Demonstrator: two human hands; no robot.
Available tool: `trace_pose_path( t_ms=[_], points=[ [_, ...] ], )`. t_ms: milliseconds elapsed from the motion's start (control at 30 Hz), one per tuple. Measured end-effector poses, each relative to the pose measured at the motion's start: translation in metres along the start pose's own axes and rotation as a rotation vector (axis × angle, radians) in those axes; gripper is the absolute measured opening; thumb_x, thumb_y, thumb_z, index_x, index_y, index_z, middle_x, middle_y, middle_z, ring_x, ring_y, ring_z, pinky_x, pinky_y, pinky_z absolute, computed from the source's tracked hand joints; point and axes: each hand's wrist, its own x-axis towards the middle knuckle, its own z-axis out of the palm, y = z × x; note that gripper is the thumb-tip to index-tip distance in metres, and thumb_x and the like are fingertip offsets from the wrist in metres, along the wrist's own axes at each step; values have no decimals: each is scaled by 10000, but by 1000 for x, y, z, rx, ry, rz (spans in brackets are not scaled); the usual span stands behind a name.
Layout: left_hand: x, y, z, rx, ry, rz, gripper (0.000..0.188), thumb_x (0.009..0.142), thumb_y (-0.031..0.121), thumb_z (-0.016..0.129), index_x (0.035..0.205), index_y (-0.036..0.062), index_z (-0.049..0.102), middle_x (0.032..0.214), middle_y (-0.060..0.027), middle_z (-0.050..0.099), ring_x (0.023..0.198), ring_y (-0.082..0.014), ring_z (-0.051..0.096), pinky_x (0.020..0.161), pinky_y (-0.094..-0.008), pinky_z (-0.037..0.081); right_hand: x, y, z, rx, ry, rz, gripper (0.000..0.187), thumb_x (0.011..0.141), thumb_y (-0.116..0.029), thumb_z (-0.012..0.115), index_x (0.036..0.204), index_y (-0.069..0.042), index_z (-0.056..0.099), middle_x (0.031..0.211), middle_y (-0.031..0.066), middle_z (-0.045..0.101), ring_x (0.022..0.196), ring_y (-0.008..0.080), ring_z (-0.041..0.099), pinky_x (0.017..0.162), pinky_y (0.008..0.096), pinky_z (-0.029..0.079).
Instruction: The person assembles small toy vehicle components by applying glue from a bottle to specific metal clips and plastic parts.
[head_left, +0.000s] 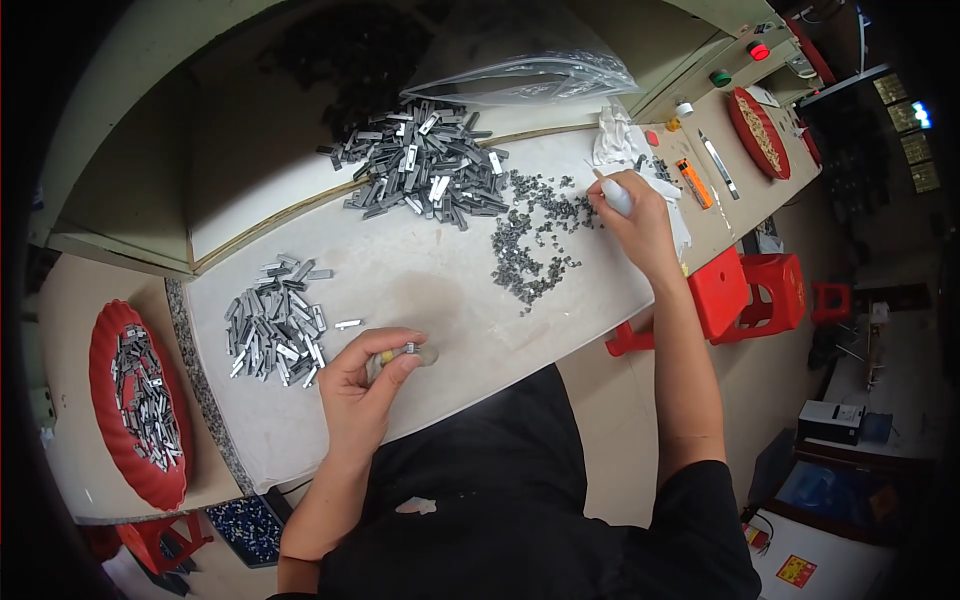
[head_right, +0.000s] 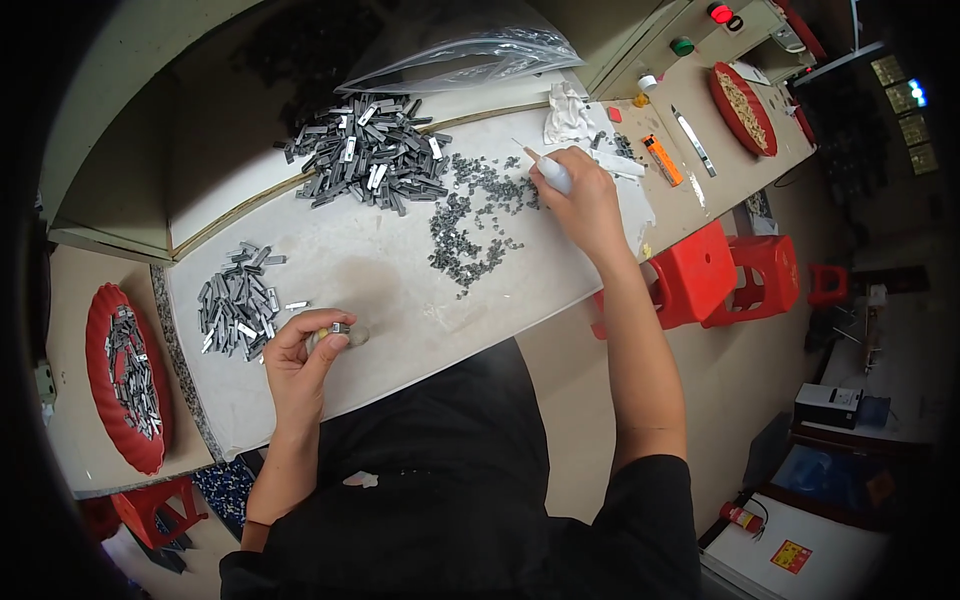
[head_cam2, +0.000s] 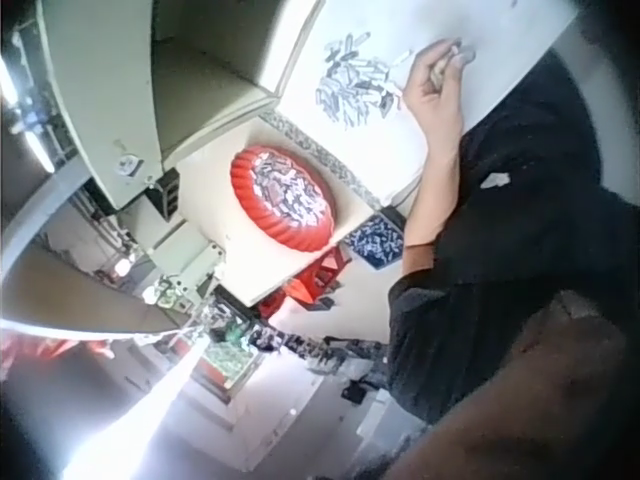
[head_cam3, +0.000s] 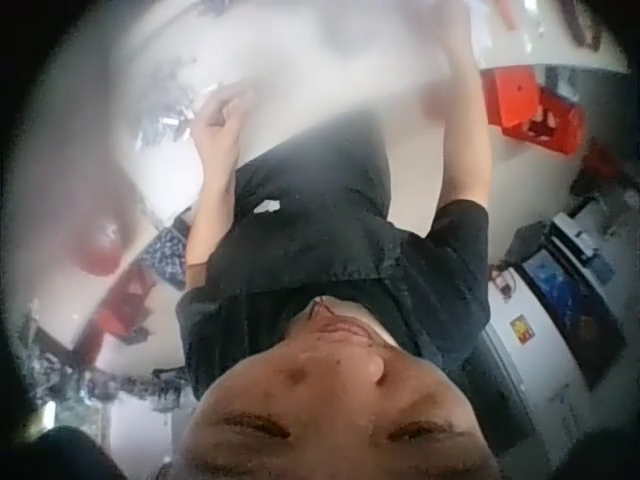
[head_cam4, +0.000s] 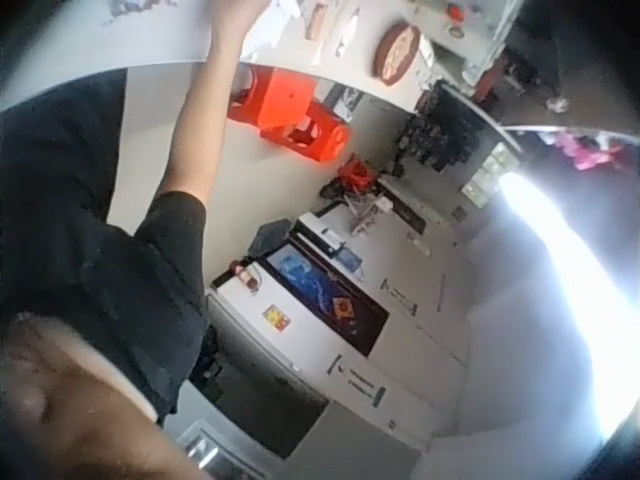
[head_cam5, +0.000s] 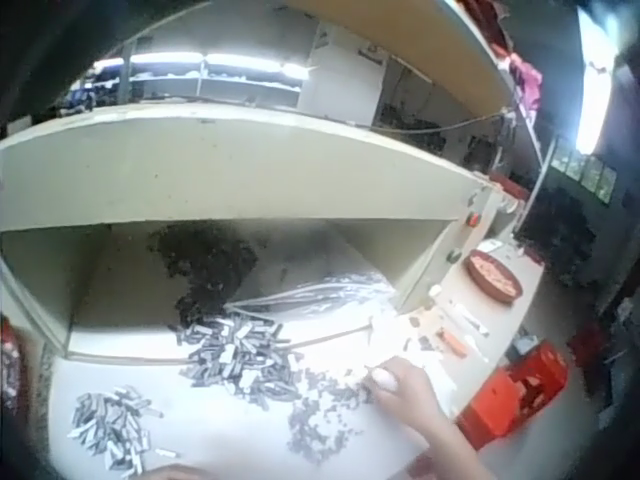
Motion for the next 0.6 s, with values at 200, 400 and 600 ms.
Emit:
trace_pose_path(
  t_ms=[200, 400, 600],
  points=[
    [0, -1, -1, -24, 1, -15, 160, 755, -29, 595, 914, -20, 601, 890, -92, 617, 835, -128, 559, 747, -232, 432, 11, -2, 4, -109, -120, 12, 105, 730, -77, 607, 802, -4, 584, 713, 99, 576, 620, 198, 544, 613, 289, 426],
    [0, 0, -1, -6, -15, -7, 156, 754, -27, 596, 910, -21, 601, 883, -87, 619, 829, -125, 560, 747, -232, 426, 13, -10, 6, -145, -148, 68, 167, 717, -127, 630, 796, 13, 582, 719, 150, 577, 636, 253, 562, 611, 329, 432],
    [0, -1, -1, 7, -19, 0, 152, 755, -23, 597, 906, -14, 604, 876, -83, 623, 821, -124, 562, 748, -231, 423, 13, -9, 4, -155, -156, 98, 184, 689, -125, 641, 794, 15, 587, 739, 181, 586, 673, 301, 582, 627, 358, 444]
  ],
)
